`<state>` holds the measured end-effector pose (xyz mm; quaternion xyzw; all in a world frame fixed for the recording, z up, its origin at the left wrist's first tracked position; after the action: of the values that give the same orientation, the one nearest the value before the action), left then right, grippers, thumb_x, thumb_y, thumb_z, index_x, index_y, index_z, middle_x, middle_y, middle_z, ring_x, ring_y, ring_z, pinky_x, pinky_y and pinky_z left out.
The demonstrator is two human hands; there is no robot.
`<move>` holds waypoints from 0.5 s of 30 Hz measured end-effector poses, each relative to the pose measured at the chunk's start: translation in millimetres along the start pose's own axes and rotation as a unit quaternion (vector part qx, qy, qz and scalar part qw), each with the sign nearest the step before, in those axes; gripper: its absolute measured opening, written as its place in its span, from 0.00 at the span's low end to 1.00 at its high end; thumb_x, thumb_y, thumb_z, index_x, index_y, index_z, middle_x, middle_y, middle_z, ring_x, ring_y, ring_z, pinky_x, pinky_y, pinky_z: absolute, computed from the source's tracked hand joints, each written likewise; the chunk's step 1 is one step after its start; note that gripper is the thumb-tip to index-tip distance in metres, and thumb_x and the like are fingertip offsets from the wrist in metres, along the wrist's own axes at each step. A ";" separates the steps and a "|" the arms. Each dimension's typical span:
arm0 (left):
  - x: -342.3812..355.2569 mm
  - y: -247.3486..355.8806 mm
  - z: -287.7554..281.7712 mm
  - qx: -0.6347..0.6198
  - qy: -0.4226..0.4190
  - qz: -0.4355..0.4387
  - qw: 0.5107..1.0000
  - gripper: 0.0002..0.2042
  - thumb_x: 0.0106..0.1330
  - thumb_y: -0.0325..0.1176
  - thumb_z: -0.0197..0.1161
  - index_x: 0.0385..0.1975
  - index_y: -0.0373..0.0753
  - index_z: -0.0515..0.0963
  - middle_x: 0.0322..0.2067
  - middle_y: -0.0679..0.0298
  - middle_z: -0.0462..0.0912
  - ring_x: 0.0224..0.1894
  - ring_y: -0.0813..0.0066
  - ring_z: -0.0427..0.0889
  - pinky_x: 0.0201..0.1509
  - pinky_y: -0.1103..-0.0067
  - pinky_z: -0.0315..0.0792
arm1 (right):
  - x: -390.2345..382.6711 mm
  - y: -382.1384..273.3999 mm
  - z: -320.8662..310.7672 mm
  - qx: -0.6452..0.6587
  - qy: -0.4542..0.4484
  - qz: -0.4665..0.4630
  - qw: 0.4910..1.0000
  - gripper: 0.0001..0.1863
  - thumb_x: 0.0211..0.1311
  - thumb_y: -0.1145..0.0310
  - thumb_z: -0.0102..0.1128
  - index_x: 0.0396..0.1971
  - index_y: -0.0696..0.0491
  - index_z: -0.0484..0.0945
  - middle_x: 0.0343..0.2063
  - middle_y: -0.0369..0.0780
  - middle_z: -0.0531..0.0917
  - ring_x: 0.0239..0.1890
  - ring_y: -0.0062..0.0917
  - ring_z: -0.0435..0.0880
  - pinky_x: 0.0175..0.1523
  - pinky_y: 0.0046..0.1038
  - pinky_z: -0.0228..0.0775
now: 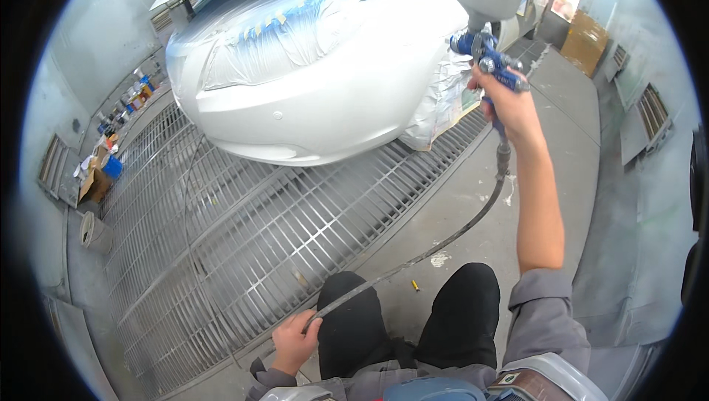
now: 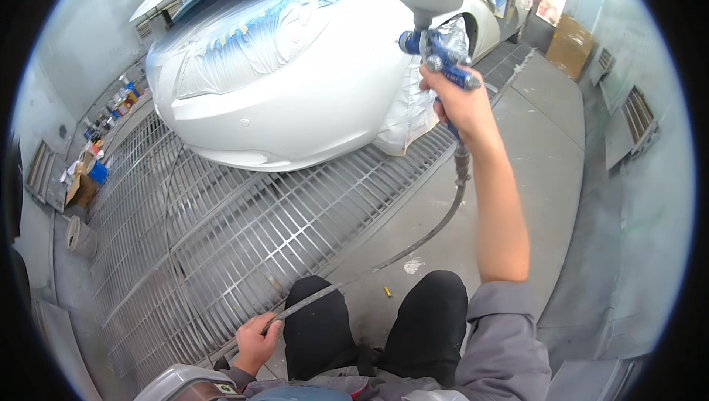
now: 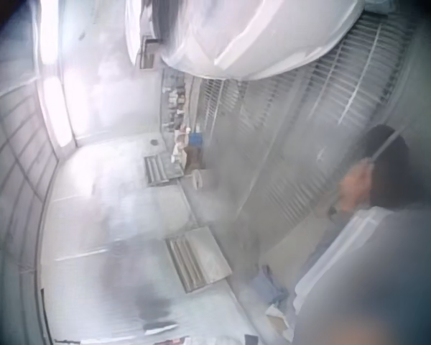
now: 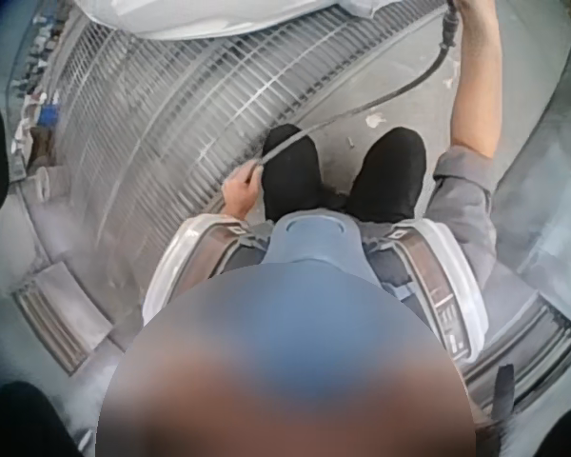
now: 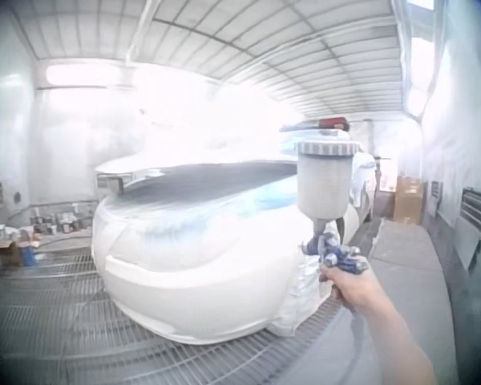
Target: The person uses a spray gun to apply white paint to a car hood in a paint booth. The hood is masked with plastic and tape, and the person moves the spray gun in steady passes across the surface. The person then refills the spray gun from a paint can.
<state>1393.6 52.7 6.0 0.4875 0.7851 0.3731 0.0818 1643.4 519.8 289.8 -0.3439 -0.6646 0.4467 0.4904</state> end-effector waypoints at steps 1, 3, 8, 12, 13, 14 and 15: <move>6.1 3.9 2.5 -0.010 -0.016 0.005 1.000 0.10 0.65 0.36 0.76 0.44 0.45 0.90 0.25 0.60 0.84 0.24 0.60 0.83 0.30 0.68 0.76 | 9.7 -13.0 -3.5 -0.019 0.007 -0.013 1.000 0.12 0.69 0.61 0.73 0.34 0.56 0.85 0.28 0.34 0.85 0.17 0.12 0.73 0.20 0.20 0.63; 18.1 9.5 10.0 -0.026 -0.051 0.018 0.998 0.11 0.65 0.36 0.76 0.46 0.46 0.90 0.26 0.60 0.83 0.25 0.60 0.83 0.30 0.68 0.76 | 32.7 -28.3 -20.1 -0.098 0.021 -0.014 0.995 0.12 0.72 0.58 0.70 0.40 0.52 0.84 0.33 0.34 0.87 0.19 0.11 0.72 0.21 0.19 0.62; 50.8 22.4 48.8 -0.117 -0.082 0.041 0.989 0.10 0.67 0.36 0.74 0.47 0.45 0.90 0.25 0.60 0.83 0.25 0.60 0.83 0.31 0.68 0.76 | 53.1 -82.0 -59.0 -0.154 0.063 -0.027 0.986 0.16 0.71 0.53 0.72 0.36 0.52 0.83 0.30 0.31 0.84 0.20 0.11 0.72 0.22 0.19 0.64; 61.2 37.8 75.6 -0.149 -0.122 0.053 0.980 0.10 0.68 0.37 0.73 0.47 0.45 0.90 0.26 0.59 0.85 0.28 0.57 0.85 0.33 0.67 0.77 | 64.1 -88.2 -66.4 -0.192 0.039 0.008 0.981 0.16 0.69 0.52 0.73 0.38 0.51 0.84 0.31 0.31 0.85 0.20 0.11 0.73 0.23 0.19 0.65; 61.9 41.8 79.7 -0.151 -0.135 0.059 0.978 0.10 0.69 0.37 0.73 0.47 0.45 0.89 0.27 0.58 0.86 0.28 0.57 0.86 0.33 0.67 0.78 | 65.4 -86.9 -65.1 -0.193 0.029 0.011 0.981 0.16 0.69 0.52 0.73 0.38 0.50 0.84 0.31 0.31 0.85 0.20 0.12 0.73 0.23 0.19 0.65; 61.1 48.1 84.0 -0.139 -0.162 0.059 0.975 0.11 0.69 0.37 0.73 0.48 0.45 0.89 0.30 0.57 0.88 0.30 0.55 0.88 0.34 0.67 0.79 | 67.9 -84.8 -63.0 -0.193 0.016 0.014 0.981 0.16 0.69 0.52 0.73 0.39 0.50 0.84 0.30 0.31 0.85 0.20 0.12 0.73 0.22 0.19 0.65; 59.9 53.4 87.5 -0.142 -0.165 0.063 0.974 0.11 0.69 0.37 0.73 0.48 0.45 0.90 0.30 0.57 0.88 0.30 0.55 0.88 0.34 0.67 0.79 | 72.1 -81.9 -61.5 -0.192 0.009 0.015 0.981 0.16 0.69 0.51 0.73 0.39 0.50 0.84 0.30 0.31 0.85 0.20 0.12 0.73 0.22 0.20 0.65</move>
<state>1443.7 159.6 -6.3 0.5747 0.6670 0.3997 0.2552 1680.5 570.3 398.3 -0.4454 -0.7284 0.3148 0.4146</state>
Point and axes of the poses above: each hand's wrist, its own x-axis towards the middle knuckle, its own z-axis out of the palm, y = z × x, the point moved 10 cm from there along x, towards the middle knuckle
